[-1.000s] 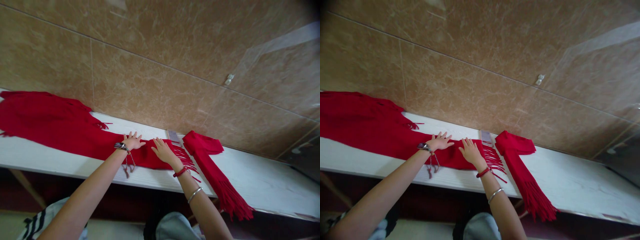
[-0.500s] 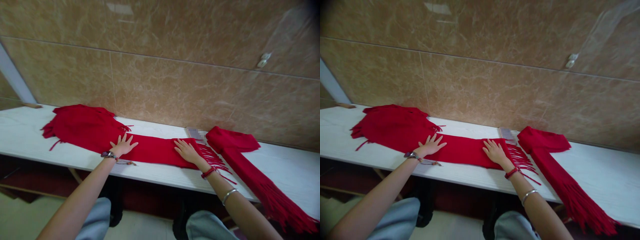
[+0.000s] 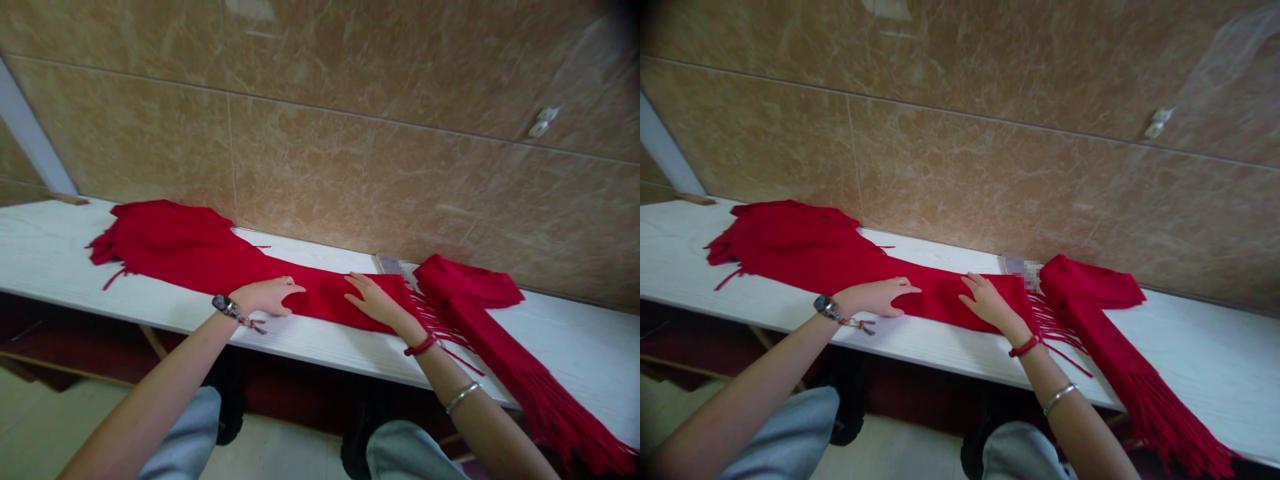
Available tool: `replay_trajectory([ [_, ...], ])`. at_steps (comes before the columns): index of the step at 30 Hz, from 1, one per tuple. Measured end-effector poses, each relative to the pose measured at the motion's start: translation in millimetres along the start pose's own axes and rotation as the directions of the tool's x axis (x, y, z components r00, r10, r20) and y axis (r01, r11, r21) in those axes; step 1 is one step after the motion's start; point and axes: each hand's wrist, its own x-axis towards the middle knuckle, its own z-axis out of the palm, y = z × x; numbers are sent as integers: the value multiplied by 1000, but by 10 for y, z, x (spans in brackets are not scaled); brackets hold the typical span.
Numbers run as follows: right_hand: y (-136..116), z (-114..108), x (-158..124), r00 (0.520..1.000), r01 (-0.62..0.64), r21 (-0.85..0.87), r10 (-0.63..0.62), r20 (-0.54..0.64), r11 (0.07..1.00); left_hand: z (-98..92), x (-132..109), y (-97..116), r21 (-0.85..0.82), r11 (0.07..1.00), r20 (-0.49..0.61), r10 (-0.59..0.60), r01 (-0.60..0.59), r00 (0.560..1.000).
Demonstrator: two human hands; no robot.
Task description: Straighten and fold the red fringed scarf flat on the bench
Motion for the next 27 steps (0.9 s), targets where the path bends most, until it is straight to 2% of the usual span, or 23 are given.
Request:
replay_trajectory([
  [2,-259,-41,26,987,152,119,-157,33,981,16,67,19,52,999,-27,12,-10,1000],
  [4,-469,-25,38,970,217,183,-233,71,959,57,138,-14,113,994,-77,-4,12,997],
  [7,-635,63,53,972,209,169,-224,72,963,99,217,-102,168,984,-140,-29,52,990],
  [11,-656,129,99,979,186,98,-194,70,978,45,232,-223,168,981,-249,-54,98,967],
  [13,-627,123,132,986,148,68,-152,68,987,-3,207,-285,171,971,-344,-99,166,934],
  [16,-550,108,182,993,105,54,-108,56,993,-48,171,-367,146,923,-485,-246,356,839],
  [18,-476,110,216,994,101,95,-104,31,990,-50,166,-398,100,880,-526,-350,465,775],
  [20,-394,126,251,996,91,172,-91,-3,981,-38,187,-403,54,855,-524,-415,516,743],
  [21,-353,139,268,997,83,220,-81,-20,972,-29,206,-395,37,854,-512,-430,519,744],
  [23,-282,172,301,996,82,324,-70,-49,942,-10,255,-362,20,888,-468,-397,459,790],
  [25,-229,210,328,996,83,412,-58,-73,908,8,310,-308,7,952,-407,-277,307,870],
  [27,-194,250,347,996,68,459,-35,-81,886,25,359,-241,-21,992,-353,-126,127,927],
])
